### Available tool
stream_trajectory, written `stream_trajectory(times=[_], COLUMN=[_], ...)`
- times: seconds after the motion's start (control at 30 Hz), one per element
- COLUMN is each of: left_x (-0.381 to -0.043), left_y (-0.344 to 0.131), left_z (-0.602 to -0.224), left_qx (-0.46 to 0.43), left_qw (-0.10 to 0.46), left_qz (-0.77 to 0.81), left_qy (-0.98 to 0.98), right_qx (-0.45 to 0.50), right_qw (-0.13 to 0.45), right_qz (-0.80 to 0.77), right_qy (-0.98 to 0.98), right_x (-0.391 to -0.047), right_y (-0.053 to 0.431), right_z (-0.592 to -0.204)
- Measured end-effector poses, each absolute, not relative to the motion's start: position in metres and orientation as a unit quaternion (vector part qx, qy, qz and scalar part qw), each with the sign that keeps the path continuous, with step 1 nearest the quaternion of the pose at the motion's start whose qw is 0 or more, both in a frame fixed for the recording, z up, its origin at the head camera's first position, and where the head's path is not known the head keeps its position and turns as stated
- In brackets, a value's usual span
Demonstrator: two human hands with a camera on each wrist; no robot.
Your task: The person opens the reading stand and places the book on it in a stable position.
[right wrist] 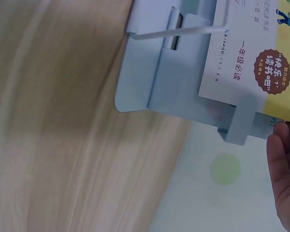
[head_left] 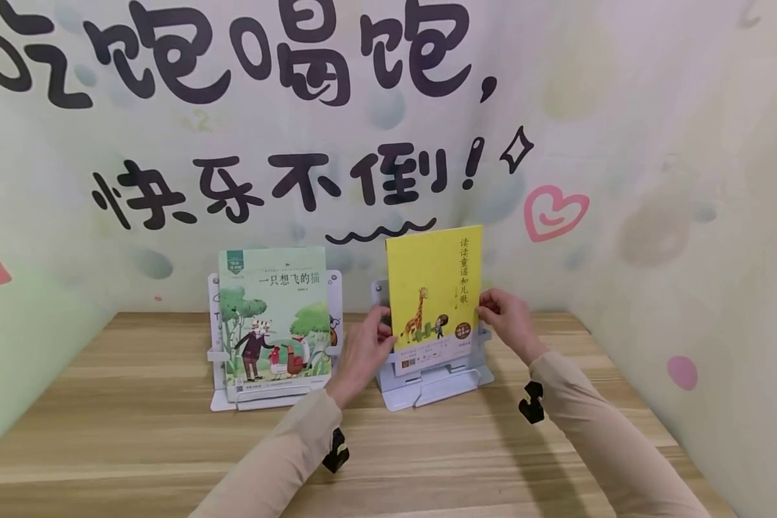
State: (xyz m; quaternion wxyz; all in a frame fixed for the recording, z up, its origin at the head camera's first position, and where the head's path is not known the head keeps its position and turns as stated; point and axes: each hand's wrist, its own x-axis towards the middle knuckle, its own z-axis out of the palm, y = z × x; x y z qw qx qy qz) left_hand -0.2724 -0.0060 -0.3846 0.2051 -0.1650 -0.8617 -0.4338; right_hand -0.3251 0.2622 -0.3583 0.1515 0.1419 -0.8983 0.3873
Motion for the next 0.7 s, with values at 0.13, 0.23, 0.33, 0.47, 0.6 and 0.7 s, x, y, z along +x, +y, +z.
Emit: stream_trajectory(times=[0.13,0.23,0.33,0.47,0.6,0.7], left_x=[-0.272,-0.271,-0.269,-0.268,-0.267,-0.267], left_y=[-0.006,-0.006,-0.005,-0.003,-0.001,-0.001], left_z=[-0.387,-0.388,-0.391,-0.392,-0.392,-0.393], left_qx=[-0.171,-0.165,-0.157,-0.157,-0.149,-0.140], left_qw=[0.224,0.217,0.211,0.214,0.207,0.200], left_qz=[-0.395,-0.382,-0.381,-0.382,-0.384,-0.382], left_qy=[-0.874,-0.883,-0.886,-0.885,-0.887,-0.891], right_qx=[0.150,0.155,0.154,0.142,0.132,0.130], right_qw=[0.161,0.166,0.168,0.168,0.174,0.177], right_qz=[0.357,0.329,0.305,0.289,0.278,0.272], right_qy=[-0.908,-0.917,-0.925,-0.932,-0.935,-0.937], right_x=[-0.325,-0.324,-0.322,-0.320,-0.319,-0.318], right_y=[0.265,0.268,0.269,0.271,0.271,0.269], right_z=[-0.364,-0.370,-0.374,-0.379,-0.381,-0.381])
